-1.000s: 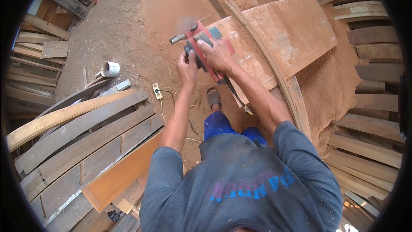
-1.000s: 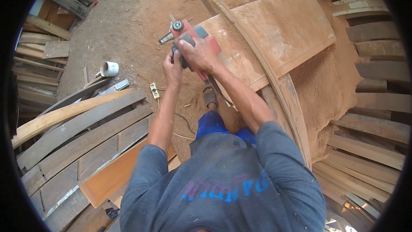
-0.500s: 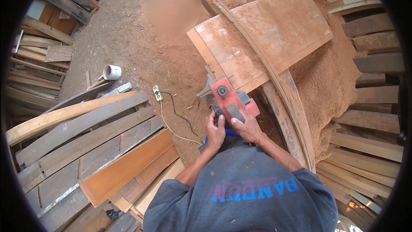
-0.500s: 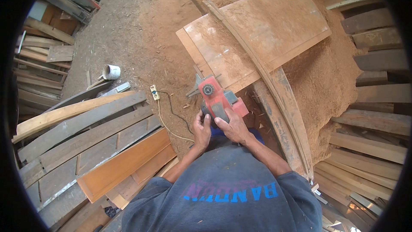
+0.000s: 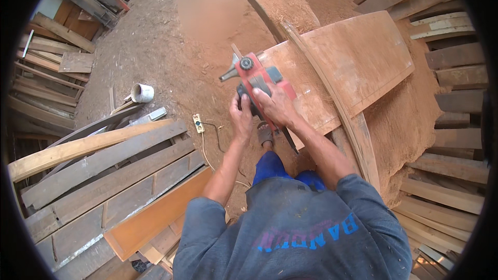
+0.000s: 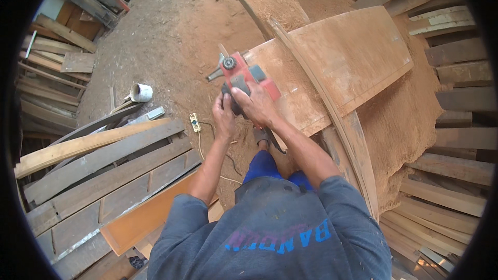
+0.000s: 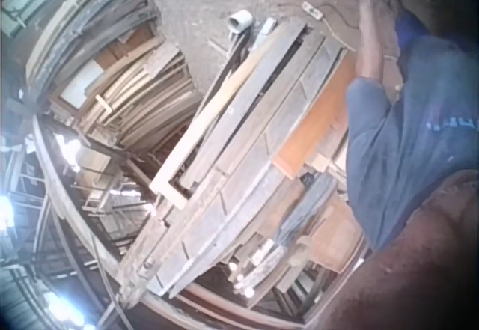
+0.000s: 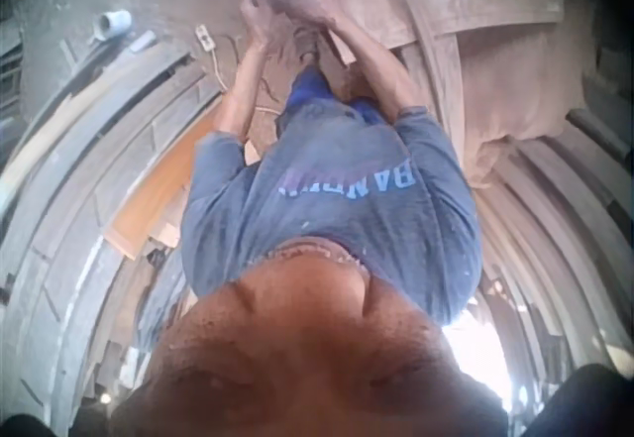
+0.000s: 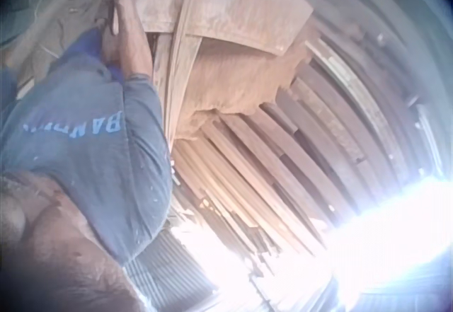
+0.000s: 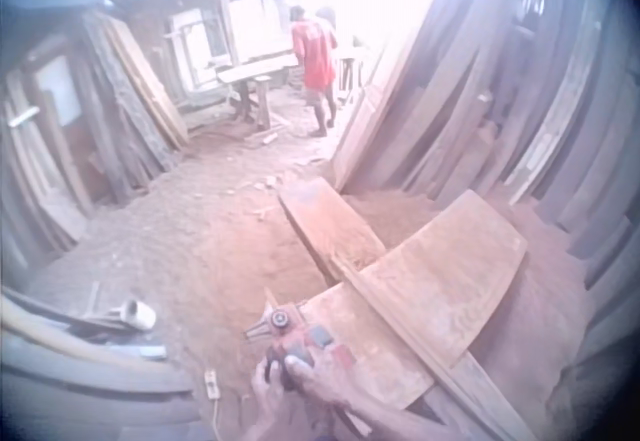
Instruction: The person planes wooden boards with an electric planer, positions and aligns a small wooden piece against the board by hand, and planes the wood further with the tool.
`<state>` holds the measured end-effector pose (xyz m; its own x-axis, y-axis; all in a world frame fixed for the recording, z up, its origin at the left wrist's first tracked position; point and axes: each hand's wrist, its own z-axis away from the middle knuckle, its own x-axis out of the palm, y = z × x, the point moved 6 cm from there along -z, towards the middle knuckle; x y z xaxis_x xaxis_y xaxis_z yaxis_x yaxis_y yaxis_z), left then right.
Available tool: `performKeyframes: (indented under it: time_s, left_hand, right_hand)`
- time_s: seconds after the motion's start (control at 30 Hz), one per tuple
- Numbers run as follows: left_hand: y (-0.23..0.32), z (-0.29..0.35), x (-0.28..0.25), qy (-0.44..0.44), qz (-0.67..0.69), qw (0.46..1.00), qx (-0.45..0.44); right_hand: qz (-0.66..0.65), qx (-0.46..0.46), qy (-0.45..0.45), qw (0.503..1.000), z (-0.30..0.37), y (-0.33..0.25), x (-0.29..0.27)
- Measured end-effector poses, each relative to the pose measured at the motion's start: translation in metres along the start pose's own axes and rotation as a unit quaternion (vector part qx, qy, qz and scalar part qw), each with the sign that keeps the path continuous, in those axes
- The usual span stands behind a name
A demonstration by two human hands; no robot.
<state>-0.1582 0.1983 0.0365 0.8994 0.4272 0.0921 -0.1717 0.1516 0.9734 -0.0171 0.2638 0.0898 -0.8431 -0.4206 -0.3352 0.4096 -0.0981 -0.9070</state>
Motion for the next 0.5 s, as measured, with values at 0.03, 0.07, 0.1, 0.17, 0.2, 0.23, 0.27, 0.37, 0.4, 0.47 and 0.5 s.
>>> performKeyframes:
  time_s: [0.03,0.07,0.1,0.17,0.2,0.23,0.27,0.37,0.4,0.47,0.5]
  left_hand:
    - [-0.002,-0.022,-0.009,0.013,-0.035,0.999,0.018]
    - [-0.004,-0.044,-0.02,0.026,-0.07,0.997,0.034]
    - [0.001,-0.063,-0.022,0.022,-0.056,0.997,0.053]
    - [0.014,-0.089,-0.022,0.019,-0.042,0.997,0.068]
    - [0.02,-0.096,-0.021,0.019,-0.035,0.998,0.047]
    - [0.02,-0.095,-0.02,0.018,-0.028,0.999,0.023]
    - [0.02,-0.087,-0.017,0.017,-0.029,0.999,0.017]
    - [0.023,-0.056,-0.011,0.028,-0.028,0.999,0.021]
    - [0.019,-0.038,-0.011,0.029,-0.028,0.999,0.02]
    - [0.006,0.005,-0.005,0.03,-0.101,0.994,0.009]
    - [-0.011,0.028,-0.004,0.03,-0.128,0.991,0.009]
  right_hand:
    - [0.023,-0.067,0.025,0.997,-0.022,-0.002,0.007]
    - [0.045,-0.133,0.049,0.989,-0.041,-0.009,0.013]
    - [0.106,-0.203,0.059,0.972,-0.058,-0.025,0.015]
    - [0.166,-0.268,0.065,0.947,-0.08,-0.052,0.013]
    - [0.094,-0.2,0.041,0.974,-0.089,-0.053,0.01]
    - [0.02,-0.127,0.018,0.991,-0.09,-0.045,0.009]
    - [0.02,-0.121,0.017,0.992,-0.083,-0.042,0.009]
    - [-0.032,-0.061,0.003,0.998,-0.051,-0.041,0.003]
    - [-0.032,-0.06,0.002,0.998,-0.033,-0.032,0.005]
    - [-0.006,-0.026,0.014,1.0,0.008,-0.01,-0.001]
    - [-0.009,0.001,-0.003,1.0,0.034,-0.002,-0.006]
